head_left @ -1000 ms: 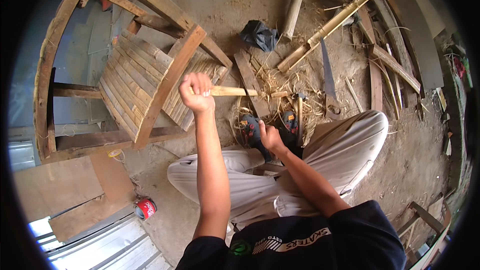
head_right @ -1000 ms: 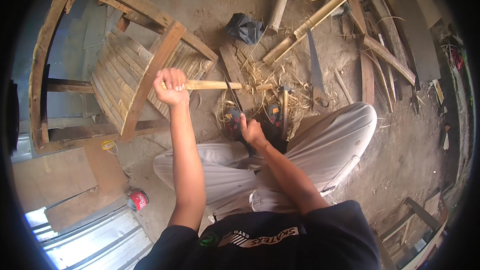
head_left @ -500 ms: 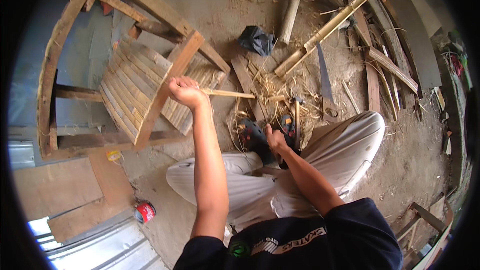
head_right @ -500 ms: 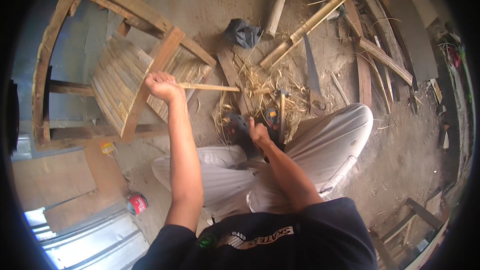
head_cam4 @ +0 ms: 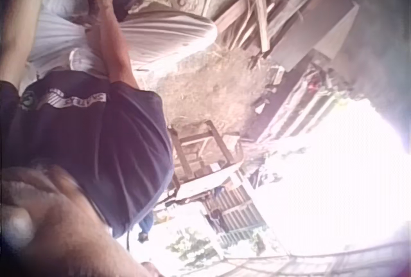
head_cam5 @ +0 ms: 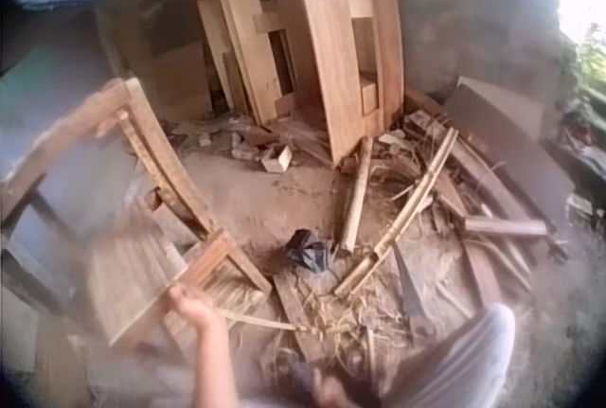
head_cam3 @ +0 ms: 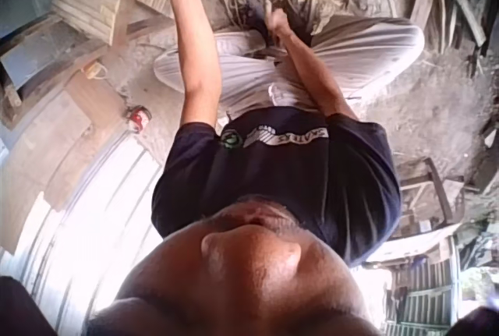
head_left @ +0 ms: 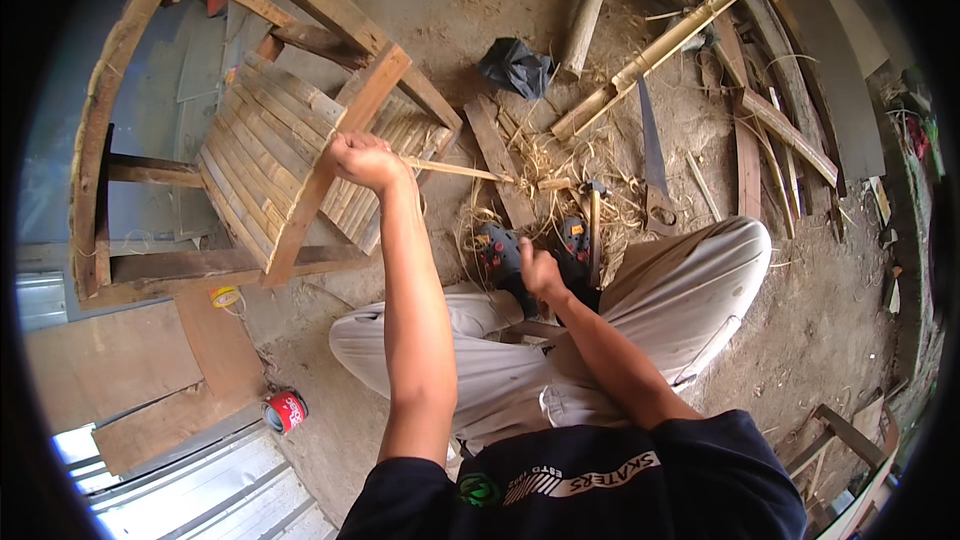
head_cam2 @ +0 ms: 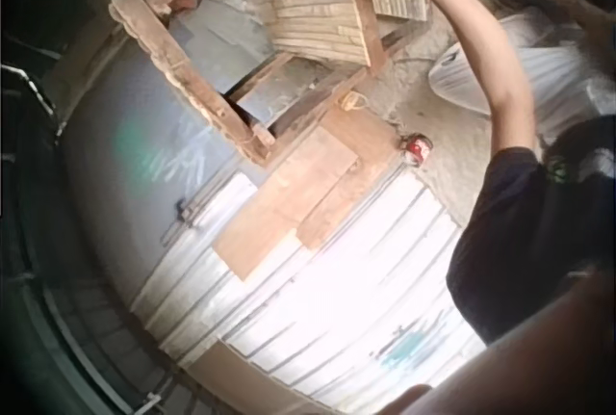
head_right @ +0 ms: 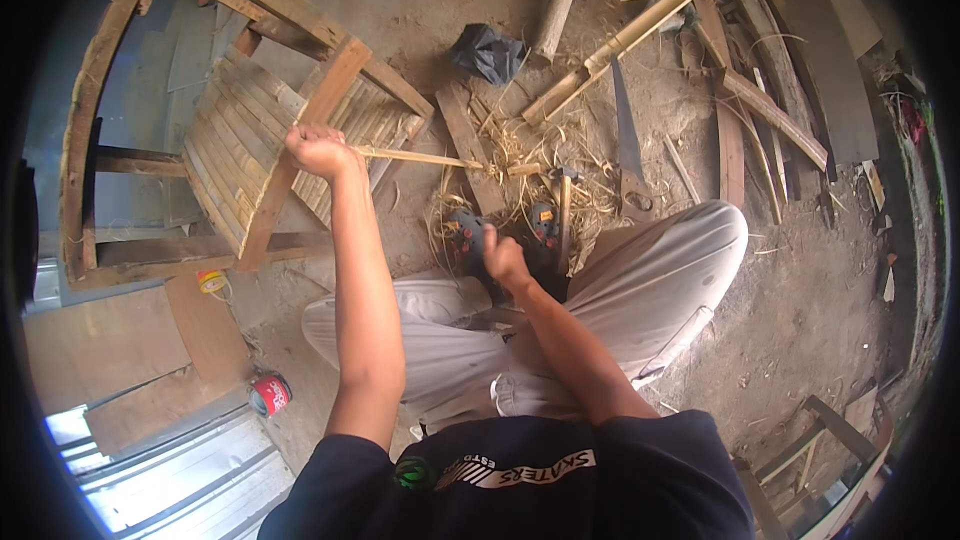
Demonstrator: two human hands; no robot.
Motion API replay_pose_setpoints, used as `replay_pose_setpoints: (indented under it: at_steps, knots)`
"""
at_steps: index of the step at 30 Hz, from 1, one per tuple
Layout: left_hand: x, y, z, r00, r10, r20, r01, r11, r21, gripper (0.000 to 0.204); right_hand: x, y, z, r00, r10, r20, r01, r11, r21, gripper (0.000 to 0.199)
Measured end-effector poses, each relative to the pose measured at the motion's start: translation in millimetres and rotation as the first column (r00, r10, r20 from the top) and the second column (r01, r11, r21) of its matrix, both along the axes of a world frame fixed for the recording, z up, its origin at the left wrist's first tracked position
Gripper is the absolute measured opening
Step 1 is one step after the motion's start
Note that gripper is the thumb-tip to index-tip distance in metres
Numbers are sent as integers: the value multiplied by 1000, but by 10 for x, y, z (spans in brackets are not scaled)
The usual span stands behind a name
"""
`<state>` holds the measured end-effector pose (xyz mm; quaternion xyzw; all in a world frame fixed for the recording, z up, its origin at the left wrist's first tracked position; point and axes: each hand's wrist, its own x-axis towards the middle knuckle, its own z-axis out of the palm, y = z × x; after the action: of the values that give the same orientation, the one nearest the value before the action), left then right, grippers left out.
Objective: The person sits on the floor and uses a knife and hammer to shape and fit a wooden slat into a bamboo chair frame. They repeatedly test the fit, adjust the wood, and hammer the slat into place.
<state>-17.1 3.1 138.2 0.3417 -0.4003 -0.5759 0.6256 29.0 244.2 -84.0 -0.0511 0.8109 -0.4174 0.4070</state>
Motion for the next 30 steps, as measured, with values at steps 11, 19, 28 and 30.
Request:
replay_pose_setpoints:
  at_steps: [11, 19, 28, 30]
  knots:
    - [139, 27, 25, 874, -479, -80, 473, 878, -75, 42, -43, -20, 55, 997, 49, 53, -53, 995, 89, 75]
    - [386, -25, -108, 725, -677, -127, 668, 736, -113, 45, 23, -101, 283, 1000, -2, 6, 3, 996, -94, 73]
    - [502, -54, -120, 771, -615, -166, 605, 788, -111, 45, -23, -53, 227, 995, 74, 60, -73, 997, -28, 76]
    - [512, -56, -106, 776, -607, -170, 602, 794, -86, 45, -19, -52, 226, 995, 70, 73, -68, 997, -27, 77]
